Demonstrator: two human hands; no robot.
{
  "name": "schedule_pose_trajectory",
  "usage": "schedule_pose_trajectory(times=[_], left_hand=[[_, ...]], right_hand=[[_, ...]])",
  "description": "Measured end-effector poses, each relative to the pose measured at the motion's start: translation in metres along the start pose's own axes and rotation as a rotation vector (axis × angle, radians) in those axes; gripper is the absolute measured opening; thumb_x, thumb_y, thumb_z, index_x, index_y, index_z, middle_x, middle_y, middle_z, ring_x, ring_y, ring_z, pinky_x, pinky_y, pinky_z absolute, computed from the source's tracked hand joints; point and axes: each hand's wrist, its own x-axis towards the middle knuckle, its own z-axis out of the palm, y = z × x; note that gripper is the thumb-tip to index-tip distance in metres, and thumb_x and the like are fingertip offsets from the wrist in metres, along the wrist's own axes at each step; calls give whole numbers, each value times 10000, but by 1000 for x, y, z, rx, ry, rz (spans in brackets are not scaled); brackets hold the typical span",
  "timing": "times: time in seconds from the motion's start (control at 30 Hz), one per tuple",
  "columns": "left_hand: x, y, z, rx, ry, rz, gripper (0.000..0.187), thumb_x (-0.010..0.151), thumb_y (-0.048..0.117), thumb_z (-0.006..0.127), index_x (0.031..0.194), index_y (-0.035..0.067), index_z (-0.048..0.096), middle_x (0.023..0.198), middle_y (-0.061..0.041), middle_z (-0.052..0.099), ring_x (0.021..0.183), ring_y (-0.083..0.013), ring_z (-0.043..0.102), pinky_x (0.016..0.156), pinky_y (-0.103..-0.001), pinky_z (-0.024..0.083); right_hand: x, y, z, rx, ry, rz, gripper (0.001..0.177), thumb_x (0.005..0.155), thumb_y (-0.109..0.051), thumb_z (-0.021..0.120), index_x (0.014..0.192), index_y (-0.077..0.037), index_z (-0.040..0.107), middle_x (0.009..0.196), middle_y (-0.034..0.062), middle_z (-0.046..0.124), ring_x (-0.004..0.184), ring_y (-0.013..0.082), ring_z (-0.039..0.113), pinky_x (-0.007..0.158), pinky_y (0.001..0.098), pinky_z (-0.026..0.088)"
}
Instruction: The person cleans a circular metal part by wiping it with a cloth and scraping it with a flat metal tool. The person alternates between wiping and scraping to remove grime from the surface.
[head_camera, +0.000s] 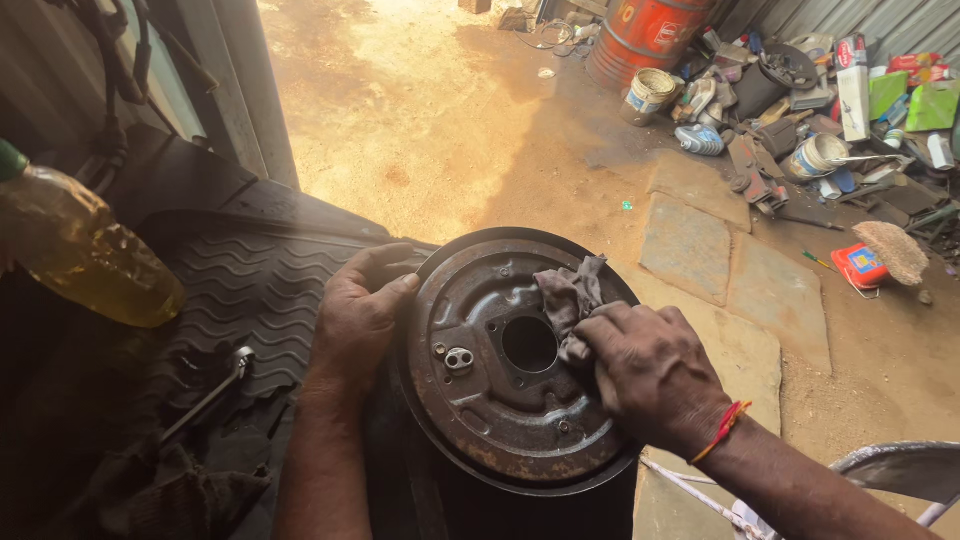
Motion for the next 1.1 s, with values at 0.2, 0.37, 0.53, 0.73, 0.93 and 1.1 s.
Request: schedule_pose_trajectory(times=[0.2,0.37,0.53,0.73,0.93,1.1], left_hand=[[0,1,0,-12,3,12,386,885,87,658,1260,-2,648,1115,-134,743,1002,-211,715,883,-338,594],[3,-4,-3,-13,-25,40,393,888,79,656,1269,-15,643,1124,-126,747,991,-205,718,864,-325,597],[5,-5,-4,-50,-19,24,391,889,69,657,1271,-14,643,1104,-130,742,977,-198,716,851,-323,602],[5,-7,-2,-60,-11,10,381,885,66,668,1259,-8,649,1089,-135,739,962,-204,709,843,-323,597],[2,-4,-6,-4,12,42,376,888,82,653,1253,-7,658,1107,-131,746,969,-208,717,852,-329,594],[-2,0,1,26,16,72,364,896,86,646,1248,-8,656,1115,-135,739,984,-209,718,869,-334,604]], right_hand=[[-4,8,9,550,-166,249,181,856,-65,583,927,-42,748,812,76,775,707,164,769,696,321,586],[-37,39,-3,1325,-339,599,267,929,7,504,1096,2,712,709,83,666,514,137,554,445,301,434],[-16,84,-51,1278,409,429,183,1114,-99,468,1136,-13,629,908,52,639,677,102,594,643,252,528],[-2,37,-6,283,29,65,238,864,-232,720,1072,-128,771,887,124,708,831,252,669,780,406,550],[-9,13,5,34,63,125,227,752,-207,762,953,-106,787,942,63,742,887,265,630,837,452,433],[-1,21,7,156,85,13,118,789,-150,759,898,-104,771,933,39,738,876,240,618,845,367,478]])
